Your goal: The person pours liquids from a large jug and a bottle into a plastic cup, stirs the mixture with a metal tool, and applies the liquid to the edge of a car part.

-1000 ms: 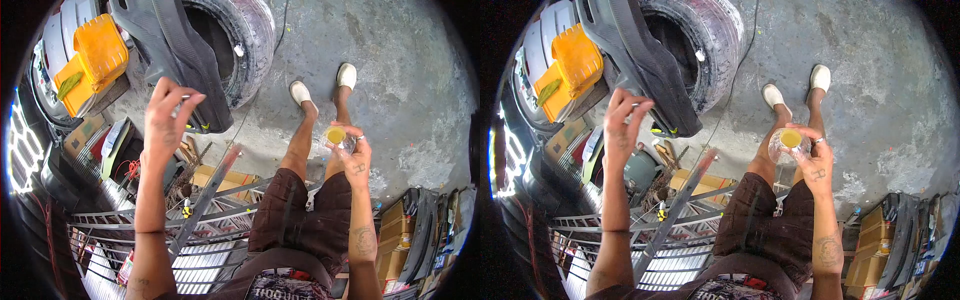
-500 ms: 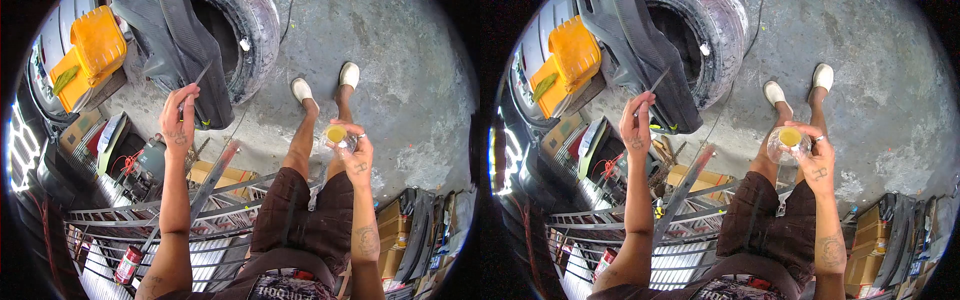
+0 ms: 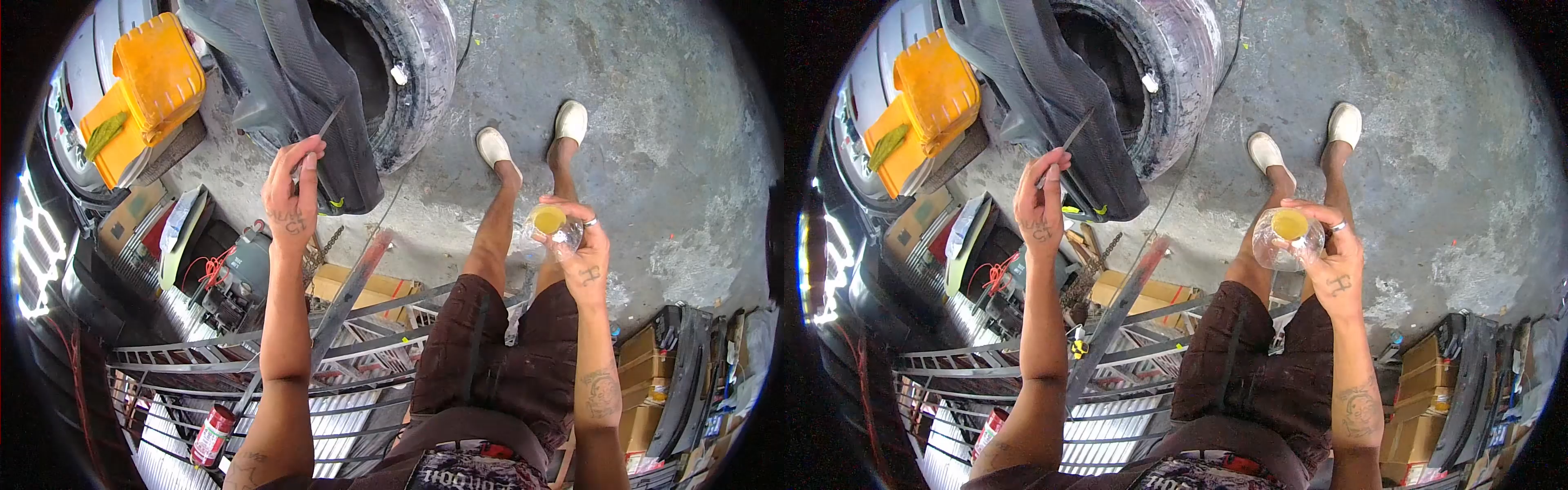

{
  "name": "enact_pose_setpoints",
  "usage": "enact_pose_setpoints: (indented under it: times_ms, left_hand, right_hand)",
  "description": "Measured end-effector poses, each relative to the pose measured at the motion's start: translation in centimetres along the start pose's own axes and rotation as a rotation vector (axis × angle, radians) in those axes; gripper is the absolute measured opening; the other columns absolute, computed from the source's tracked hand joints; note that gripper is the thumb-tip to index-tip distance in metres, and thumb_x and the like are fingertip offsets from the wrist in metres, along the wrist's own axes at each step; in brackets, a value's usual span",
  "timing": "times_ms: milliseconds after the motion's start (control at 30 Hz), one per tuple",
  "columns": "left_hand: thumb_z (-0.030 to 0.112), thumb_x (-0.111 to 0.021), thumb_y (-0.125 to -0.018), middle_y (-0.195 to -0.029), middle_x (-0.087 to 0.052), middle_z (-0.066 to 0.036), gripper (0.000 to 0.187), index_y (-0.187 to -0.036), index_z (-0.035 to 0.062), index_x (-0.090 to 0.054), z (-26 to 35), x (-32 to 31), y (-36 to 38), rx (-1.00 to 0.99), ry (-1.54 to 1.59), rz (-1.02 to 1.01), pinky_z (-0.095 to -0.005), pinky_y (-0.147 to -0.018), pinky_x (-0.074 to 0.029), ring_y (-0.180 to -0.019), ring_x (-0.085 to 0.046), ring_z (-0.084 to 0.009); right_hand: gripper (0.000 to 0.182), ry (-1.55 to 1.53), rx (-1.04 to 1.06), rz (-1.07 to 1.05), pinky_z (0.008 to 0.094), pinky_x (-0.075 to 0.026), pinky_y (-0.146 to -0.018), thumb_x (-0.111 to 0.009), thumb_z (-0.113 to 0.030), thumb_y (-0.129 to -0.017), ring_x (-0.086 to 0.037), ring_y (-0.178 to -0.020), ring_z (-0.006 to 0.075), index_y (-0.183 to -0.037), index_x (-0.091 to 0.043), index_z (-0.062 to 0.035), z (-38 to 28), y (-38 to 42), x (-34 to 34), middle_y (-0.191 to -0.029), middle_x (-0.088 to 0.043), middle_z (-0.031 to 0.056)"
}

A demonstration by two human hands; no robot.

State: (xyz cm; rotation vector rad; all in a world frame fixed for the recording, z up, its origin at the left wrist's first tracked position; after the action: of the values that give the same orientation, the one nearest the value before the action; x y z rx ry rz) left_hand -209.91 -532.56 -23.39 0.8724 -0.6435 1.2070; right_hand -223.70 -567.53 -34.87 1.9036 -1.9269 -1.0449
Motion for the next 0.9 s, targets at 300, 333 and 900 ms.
enact_pose_setpoints:
  times_ms: [300,333,900]
  left_hand:
    - [0.0,-0.051,-0.102,-0.106,-0.069,-0.013,0.023,-0.119,-0.0042,-0.066,0.04,-0.07,0.05,-0.008,0.011,-0.012,-0.0276,-0.087,-0.052,-0.098,-0.067,-0.0178]
    - [0.0,-0.051,-0.102,-0.106,-0.069,-0.013,0.023,-0.119,-0.0042,-0.066,-0.01,-0.1,0.0,0.007,0.009,-0.007,-0.0276,-0.087,-0.052,-0.098,-0.067,-0.0177]
    - [0.0,-0.051,-0.101,-0.105,-0.07,-0.014,0.023,-0.118,-0.0041,-0.066,0.46,0.04,-0.27,-0.015,-0.031,-0.012,-0.0292,-0.087,-0.052,-0.097,-0.068,-0.0187]
  right_hand:
    - [0.038,-0.072,0.012,-0.007,0.0376,-0.051,-0.101,-0.076,0.001,-0.083,-0.063,-0.118,0.0257,-0.117,-0.059,-0.0032,0.41,0.08,0.3,-0.124,-0.067,0.0183]
    - [0.038,-0.072,0.012,-0.006,0.0376,-0.051,-0.101,-0.076,0.001,-0.083,-0.063,-0.118,0.0257,-0.117,-0.059,-0.0032,0.38,0.09,0.32,-0.124,-0.067,0.0183]
    - [0.035,-0.044,-0.006,-0.003,0.0374,-0.051,-0.1,-0.077,-0.003,-0.084,-0.064,-0.117,0.026,-0.115,-0.059,-0.0022,0.25,0.24,0.41,-0.123,-0.067,0.0187]
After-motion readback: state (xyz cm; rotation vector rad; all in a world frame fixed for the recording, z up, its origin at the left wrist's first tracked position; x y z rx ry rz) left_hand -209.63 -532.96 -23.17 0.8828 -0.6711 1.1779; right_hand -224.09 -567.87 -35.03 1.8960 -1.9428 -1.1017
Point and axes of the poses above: each hand's wrist, its own y-axis away from the middle knuckle, its own x-axis out of the back of the hand, z = x × y, the point moved 9 cm from there along -y, towards the middle knuckle
